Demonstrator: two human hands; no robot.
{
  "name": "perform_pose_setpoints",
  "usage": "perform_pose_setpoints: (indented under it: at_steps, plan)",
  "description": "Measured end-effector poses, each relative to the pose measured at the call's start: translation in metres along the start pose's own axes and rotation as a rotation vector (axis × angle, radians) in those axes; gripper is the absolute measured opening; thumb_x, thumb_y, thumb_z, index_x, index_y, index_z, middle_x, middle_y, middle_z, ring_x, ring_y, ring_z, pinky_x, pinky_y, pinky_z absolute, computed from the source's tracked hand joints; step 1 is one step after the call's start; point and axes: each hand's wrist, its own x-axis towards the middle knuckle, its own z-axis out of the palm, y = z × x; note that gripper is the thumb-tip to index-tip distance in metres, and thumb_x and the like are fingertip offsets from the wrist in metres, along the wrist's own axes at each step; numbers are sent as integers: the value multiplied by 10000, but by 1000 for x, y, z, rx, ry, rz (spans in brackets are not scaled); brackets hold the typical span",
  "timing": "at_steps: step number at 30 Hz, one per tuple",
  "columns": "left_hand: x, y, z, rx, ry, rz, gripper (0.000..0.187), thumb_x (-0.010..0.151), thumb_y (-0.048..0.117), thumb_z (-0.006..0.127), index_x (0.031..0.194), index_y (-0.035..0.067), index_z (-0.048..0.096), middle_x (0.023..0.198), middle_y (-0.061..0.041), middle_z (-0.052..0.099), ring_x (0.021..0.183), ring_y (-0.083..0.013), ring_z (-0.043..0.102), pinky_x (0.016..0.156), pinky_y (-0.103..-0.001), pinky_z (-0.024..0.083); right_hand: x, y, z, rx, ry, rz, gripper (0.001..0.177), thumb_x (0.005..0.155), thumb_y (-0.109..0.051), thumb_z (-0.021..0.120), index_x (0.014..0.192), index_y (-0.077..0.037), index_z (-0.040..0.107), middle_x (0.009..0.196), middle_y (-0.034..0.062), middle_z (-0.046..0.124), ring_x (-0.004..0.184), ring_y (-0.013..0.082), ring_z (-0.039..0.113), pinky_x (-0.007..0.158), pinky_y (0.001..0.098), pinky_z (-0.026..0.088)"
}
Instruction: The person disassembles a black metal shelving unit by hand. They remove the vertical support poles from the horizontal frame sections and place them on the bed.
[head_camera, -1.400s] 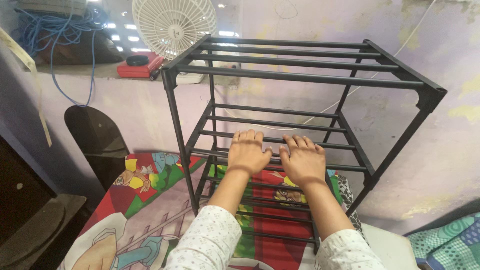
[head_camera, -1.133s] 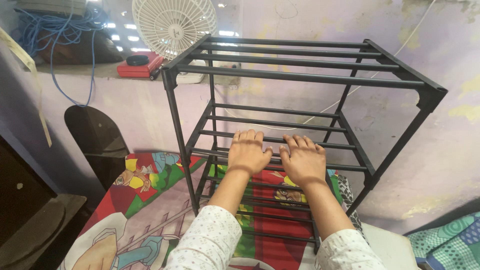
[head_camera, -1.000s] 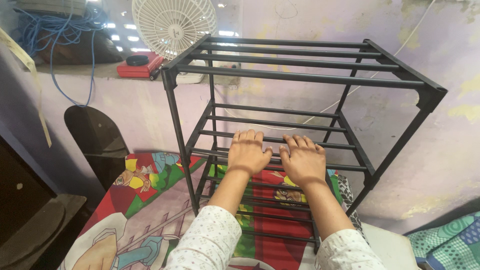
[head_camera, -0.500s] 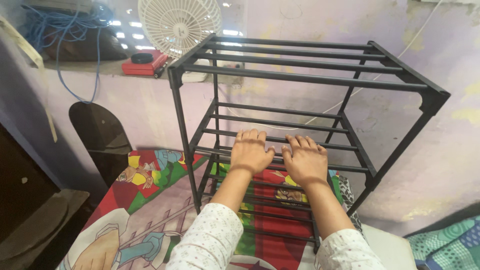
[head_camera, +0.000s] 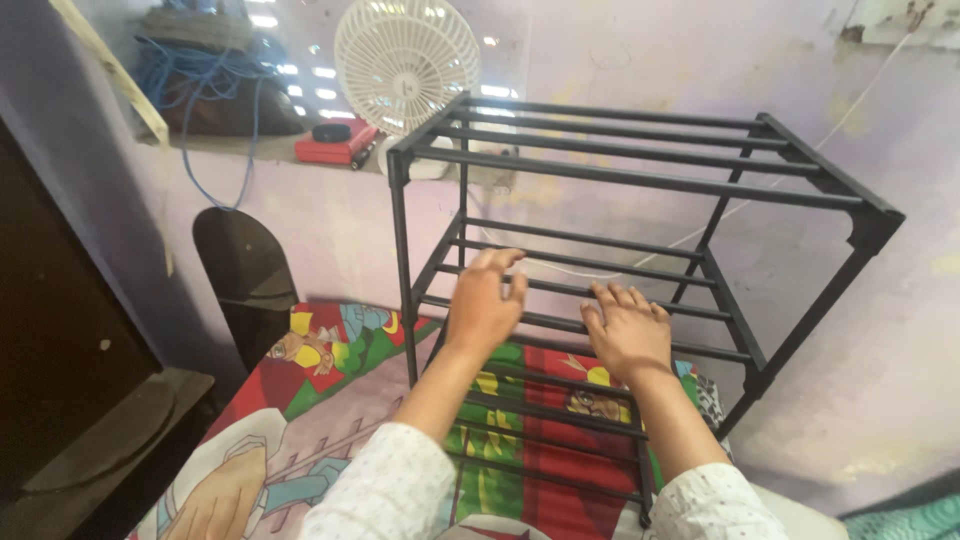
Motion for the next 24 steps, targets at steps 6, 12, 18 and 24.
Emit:
perform_pose_setpoints:
  at_steps: [6,12,18,24]
  plan:
    - [5,16,-63,-58,444,69,129,960,94,605,1075,79,662,974,-105,639,911,-259,651,813,-388,528,3,-42,-11,312,-32,5,533,976,-474,509,1454,-241,541,1521,48,529,1388,284,496,1131,466,381]
    - [39,-29,-88,54,617,84,291,975,148,651,1236,52,563,1075,-170,632,968,-321,623,842,-418,497,-4,-112,-41,788,12,-113,479,955,-393,559,1364,-146,601,1379,66,662,963,343,699,853,372,532]
    - [64,-54,-69,-352,214,-294,300,1014,324,537,1072,45,631,855,-116,743,829,-237,729,765,-382,551,4,-161,-80,888,202,-305,440,988,-364,556,1317,-90,653,1264,143,701,1068,260,681,789,323,565]
    - [71,-61,-66,-766,170,-318,304,1053,304,519,1078,33,653,728,-53,556,644,-151,503,572,-341,424,37,-203,-89,929,137,-63,464,963,-397,559,1284,-84,679,1106,123,768,887,286,741,767,359,561]
